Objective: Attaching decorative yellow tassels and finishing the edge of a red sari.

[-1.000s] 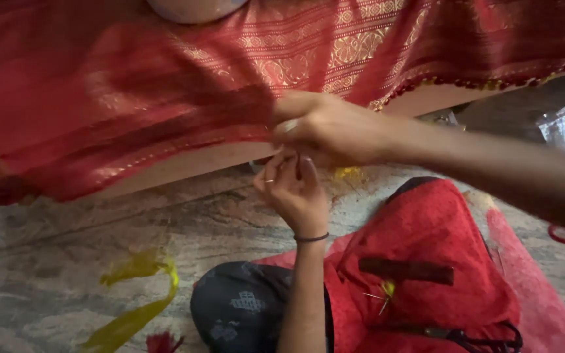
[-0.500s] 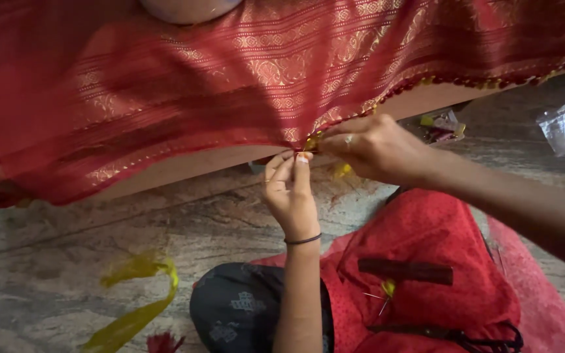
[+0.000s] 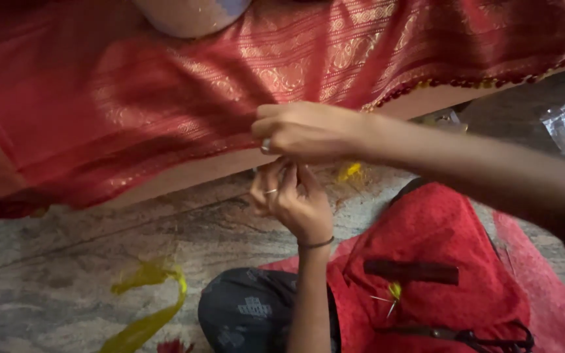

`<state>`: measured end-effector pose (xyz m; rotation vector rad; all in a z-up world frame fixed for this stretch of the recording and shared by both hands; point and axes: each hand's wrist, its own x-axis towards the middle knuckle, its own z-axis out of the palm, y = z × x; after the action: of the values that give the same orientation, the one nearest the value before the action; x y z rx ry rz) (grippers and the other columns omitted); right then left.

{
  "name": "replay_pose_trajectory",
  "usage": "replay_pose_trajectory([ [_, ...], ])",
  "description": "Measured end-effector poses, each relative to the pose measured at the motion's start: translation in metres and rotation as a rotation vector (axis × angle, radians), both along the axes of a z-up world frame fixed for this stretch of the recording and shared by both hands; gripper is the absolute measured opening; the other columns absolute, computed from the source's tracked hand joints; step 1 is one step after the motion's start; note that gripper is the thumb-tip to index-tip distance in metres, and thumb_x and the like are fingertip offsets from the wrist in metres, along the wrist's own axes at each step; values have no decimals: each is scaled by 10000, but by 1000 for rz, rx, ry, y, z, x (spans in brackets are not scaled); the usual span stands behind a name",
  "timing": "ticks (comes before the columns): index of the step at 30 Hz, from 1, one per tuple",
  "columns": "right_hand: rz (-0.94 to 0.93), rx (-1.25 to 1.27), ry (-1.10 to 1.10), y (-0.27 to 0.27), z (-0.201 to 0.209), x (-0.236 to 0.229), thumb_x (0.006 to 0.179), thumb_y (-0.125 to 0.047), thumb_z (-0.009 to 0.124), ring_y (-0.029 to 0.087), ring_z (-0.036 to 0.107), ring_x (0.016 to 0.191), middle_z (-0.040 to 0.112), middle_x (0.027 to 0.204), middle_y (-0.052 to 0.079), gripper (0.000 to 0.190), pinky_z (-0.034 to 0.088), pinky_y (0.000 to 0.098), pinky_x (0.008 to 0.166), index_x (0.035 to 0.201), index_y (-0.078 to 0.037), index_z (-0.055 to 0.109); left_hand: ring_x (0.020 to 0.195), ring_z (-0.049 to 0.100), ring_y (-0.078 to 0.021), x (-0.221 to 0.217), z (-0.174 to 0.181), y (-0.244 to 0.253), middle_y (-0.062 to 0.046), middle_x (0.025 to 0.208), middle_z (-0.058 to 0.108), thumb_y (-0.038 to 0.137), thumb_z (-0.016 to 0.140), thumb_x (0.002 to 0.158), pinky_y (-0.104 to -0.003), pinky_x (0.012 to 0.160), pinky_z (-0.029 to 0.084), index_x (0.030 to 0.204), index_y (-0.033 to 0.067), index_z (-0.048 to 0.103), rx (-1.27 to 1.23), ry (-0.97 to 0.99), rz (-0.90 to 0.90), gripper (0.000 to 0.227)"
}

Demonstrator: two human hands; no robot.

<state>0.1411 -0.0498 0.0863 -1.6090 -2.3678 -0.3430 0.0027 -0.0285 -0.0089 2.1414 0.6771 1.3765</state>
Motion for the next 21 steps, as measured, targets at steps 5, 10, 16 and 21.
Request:
replay_pose_trajectory([
  [5,-474,265,392,-70,-23,-31,720,29,711,309,711,859,741,933,145,239,586,421,717,950,-9,764,1075,565,-238,0,-10,9,-55,1050,744,142,733,942,-377,965,463,976,32,813,-307,-31,-233,140],
  [10,-484,170,606,-64,-57,-25,851,-78,782,274,713,650,737,794,152,154,576,394,620,985,-5,765,894,610,-146,2,-15,12,-62,1052,697,90,664,981,-288,781,504,955,-11,765,-857,-273,-530,145],
  [16,-640,-58,797,-90,-35,-22,915,-86,709,178,726,526,776,776,84,115,558,317,497,1002,-44,771,1061,605,-194,-4,-2,11,-58,1069,700,97,701,943,-330,932,506,949,32,789,-405,-138,-329,110],
  [21,-250,129,319,-65,16,-18,824,0,698,244,705,764,713,869,134,201,573,374,598,1020,9,743,1137,542,-259,-8,6,5,-47,1061,707,151,776,926,-408,1002,444,947,51,795,-137,2,-156,104],
])
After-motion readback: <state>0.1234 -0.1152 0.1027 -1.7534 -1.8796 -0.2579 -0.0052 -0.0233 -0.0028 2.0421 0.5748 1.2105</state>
